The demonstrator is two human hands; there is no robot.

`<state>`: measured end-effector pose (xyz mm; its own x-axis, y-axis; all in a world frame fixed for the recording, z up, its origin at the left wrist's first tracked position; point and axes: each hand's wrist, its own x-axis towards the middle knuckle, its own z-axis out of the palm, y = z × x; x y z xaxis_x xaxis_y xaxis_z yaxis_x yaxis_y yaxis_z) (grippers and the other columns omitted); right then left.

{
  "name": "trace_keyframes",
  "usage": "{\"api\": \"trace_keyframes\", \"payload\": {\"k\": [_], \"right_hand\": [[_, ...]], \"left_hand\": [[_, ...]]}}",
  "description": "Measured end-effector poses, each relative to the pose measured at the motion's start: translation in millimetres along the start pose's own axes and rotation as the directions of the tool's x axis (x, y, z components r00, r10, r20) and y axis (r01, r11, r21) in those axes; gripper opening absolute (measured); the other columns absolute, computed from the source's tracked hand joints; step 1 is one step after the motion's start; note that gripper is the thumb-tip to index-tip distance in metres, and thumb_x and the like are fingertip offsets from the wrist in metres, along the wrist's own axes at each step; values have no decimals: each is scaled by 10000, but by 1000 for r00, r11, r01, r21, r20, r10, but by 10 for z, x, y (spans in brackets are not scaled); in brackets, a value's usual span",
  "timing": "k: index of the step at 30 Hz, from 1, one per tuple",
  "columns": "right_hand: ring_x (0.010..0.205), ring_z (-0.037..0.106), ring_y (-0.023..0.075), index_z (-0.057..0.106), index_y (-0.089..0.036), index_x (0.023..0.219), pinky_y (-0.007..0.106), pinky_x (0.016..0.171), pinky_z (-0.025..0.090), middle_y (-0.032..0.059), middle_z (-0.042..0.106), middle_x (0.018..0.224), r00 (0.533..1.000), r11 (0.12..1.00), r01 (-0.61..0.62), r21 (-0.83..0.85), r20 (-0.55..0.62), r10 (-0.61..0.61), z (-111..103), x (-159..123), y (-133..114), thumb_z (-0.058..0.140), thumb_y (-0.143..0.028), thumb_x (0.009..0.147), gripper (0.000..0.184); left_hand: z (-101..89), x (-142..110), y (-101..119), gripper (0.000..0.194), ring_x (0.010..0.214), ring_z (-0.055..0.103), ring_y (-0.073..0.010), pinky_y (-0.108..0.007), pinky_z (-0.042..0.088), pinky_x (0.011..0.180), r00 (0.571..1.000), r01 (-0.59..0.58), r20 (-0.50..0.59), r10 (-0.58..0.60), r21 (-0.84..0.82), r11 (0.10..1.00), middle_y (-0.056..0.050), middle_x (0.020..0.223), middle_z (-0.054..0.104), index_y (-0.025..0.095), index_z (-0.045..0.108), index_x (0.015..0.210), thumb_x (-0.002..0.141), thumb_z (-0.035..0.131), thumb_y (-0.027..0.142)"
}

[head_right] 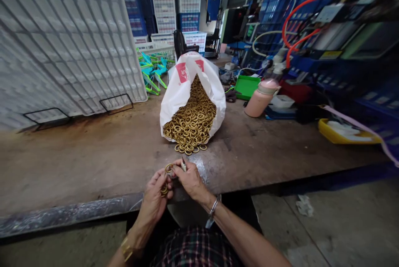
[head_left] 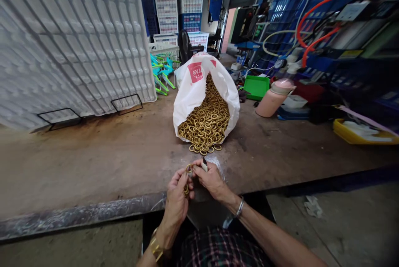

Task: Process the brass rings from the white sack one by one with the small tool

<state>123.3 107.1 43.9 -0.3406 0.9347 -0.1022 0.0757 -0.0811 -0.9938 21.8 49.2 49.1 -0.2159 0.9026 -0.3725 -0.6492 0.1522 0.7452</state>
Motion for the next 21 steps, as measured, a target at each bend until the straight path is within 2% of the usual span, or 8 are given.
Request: {"api": "trace_keyframes", "payload": {"k": [5, 10, 13, 16, 18, 21], "right_hand": [[551, 465, 86, 574, -156, 702, 195, 537, 365, -27, 533, 586, 1000, 998, -3, -57, 24, 5, 18, -30, -97, 503, -309, 766, 181], [553, 435, 85, 558, -158, 650, 192, 541, 341, -40, 505, 560, 998, 967, 67, -246, 26, -63, -34, -16, -155, 502, -287, 761, 179], [578, 443, 91, 566, -164, 660, 197, 563, 334, -43, 501, 562, 995, 931, 95, -351, 28, -91, -61, -9, -179, 485, -271, 771, 175], [572, 438, 90, 585, -168, 727, 199, 553, 322, -43, 504, 578, 994, 918, 109, -381, 55, -95, -64, -2, -199, 456, -309, 802, 205], [536, 397, 84, 575, -164, 688, 200, 516, 291, -48, 469, 555, 992, 906, 119, -407, 83, -93, -54, 5, -197, 455, -334, 805, 238], [509, 346, 77, 530, -160, 601, 203, 490, 255, -56, 411, 519, 993, 893, 114, -435, 79, -89, -39, 14, -176, 463, -332, 792, 266]], "left_hand": [[-13, -4, -45, 377, 414, 327, -32, -145, 246, 364, 997, -49, -47, 54, 98, 994, 61, 552, 460, 151, 532, 775, 620, 705, 449], [-34, 9, -92, 354, 389, 308, -47, -161, 242, 374, 989, -94, -85, 123, 287, 953, 79, 491, 398, 164, 547, 770, 672, 638, 491], [-32, -5, -45, 258, 450, 406, -86, -183, 320, 437, 961, -198, -76, 264, 473, 858, 53, 502, 448, 173, 596, 734, 701, 619, 428], [-20, -33, 11, 128, 623, 527, -145, -224, 407, 618, 902, -343, 8, 431, 619, 707, -4, 633, 588, 188, 652, 709, 703, 622, 313], [-12, -50, 26, 94, 661, 548, -160, -239, 410, 680, 882, -384, 46, 470, 650, 656, -23, 683, 626, 193, 670, 719, 693, 628, 274], [-6, -62, 20, 126, 673, 547, -151, -234, 408, 682, 898, -374, 71, 433, 639, 672, -27, 702, 627, 184, 668, 758, 717, 611, 288]]}}
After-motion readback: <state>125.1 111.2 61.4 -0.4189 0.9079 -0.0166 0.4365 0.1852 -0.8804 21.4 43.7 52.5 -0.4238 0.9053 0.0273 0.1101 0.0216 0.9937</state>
